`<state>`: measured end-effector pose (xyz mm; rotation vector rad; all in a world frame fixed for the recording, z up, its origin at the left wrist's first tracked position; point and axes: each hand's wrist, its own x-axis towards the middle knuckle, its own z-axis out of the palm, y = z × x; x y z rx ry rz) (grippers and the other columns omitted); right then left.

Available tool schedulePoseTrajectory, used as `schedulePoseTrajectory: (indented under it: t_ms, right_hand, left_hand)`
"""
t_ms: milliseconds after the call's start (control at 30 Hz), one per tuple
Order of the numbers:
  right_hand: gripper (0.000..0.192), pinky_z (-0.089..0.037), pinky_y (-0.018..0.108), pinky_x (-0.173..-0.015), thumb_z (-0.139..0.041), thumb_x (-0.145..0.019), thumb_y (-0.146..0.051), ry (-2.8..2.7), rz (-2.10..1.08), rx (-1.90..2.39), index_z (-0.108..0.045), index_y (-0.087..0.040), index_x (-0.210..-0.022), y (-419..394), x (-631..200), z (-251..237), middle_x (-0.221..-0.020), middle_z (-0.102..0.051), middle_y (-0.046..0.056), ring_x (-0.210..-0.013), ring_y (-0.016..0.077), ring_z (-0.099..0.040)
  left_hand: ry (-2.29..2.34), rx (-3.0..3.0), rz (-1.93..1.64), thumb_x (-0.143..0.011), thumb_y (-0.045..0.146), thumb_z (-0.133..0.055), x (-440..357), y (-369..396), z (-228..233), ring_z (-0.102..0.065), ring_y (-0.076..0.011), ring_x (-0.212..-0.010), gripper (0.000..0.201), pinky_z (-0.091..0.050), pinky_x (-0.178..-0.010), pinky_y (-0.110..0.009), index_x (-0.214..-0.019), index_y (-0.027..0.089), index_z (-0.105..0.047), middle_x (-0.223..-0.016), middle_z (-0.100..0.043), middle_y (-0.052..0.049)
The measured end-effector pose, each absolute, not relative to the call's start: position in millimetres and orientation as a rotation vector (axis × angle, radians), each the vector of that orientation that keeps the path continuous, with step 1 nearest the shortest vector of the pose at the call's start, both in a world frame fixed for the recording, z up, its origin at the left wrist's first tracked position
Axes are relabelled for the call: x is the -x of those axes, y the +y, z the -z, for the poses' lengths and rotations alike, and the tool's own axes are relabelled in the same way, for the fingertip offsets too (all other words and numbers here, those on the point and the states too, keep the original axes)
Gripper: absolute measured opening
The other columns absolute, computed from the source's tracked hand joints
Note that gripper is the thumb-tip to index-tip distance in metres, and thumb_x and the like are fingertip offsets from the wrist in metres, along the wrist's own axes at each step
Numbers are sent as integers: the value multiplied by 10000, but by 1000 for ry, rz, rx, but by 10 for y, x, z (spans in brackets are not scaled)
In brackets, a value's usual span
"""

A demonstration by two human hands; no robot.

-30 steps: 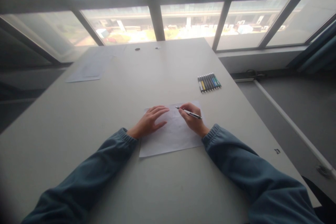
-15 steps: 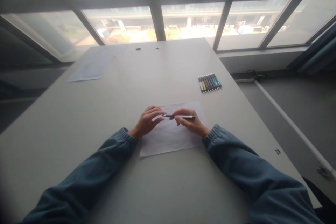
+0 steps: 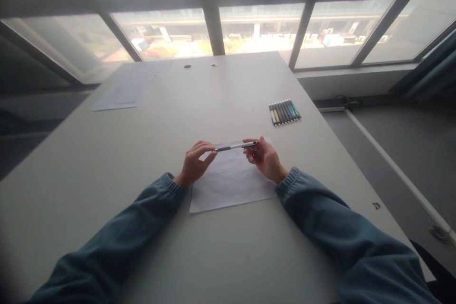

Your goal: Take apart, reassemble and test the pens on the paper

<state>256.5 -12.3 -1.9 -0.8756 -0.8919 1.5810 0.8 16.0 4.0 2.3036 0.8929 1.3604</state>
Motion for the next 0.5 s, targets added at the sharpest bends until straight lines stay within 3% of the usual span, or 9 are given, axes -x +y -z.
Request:
schedulePoseTrajectory:
  t_ms: [300,500]
  right_hand:
    - [385,-399,267,-544,-643,-862,-544,-817,-1647,867,-710,-189,-998,-130,-2595,32,-714,-616,29,-612,138,-527]
    - [334,-354,245,-502,-622,-898,-497,-813,-1555,871,-715,-193,-1003,-109,-2582,48,-686,-595,9,-585,123,-511]
  left_hand:
    - [862,-2272,-1285,-930,290,-641,7,152,-33,-642,-183,-852,104,-546,-803,-360,-926,192,-675,-878,-700,-67]
    - [942,-2227,-1322,-939,328,-627,12,149,-42,-639,-181,-829,152,-543,-781,-353,-900,189,-674,-854,-695,-64]
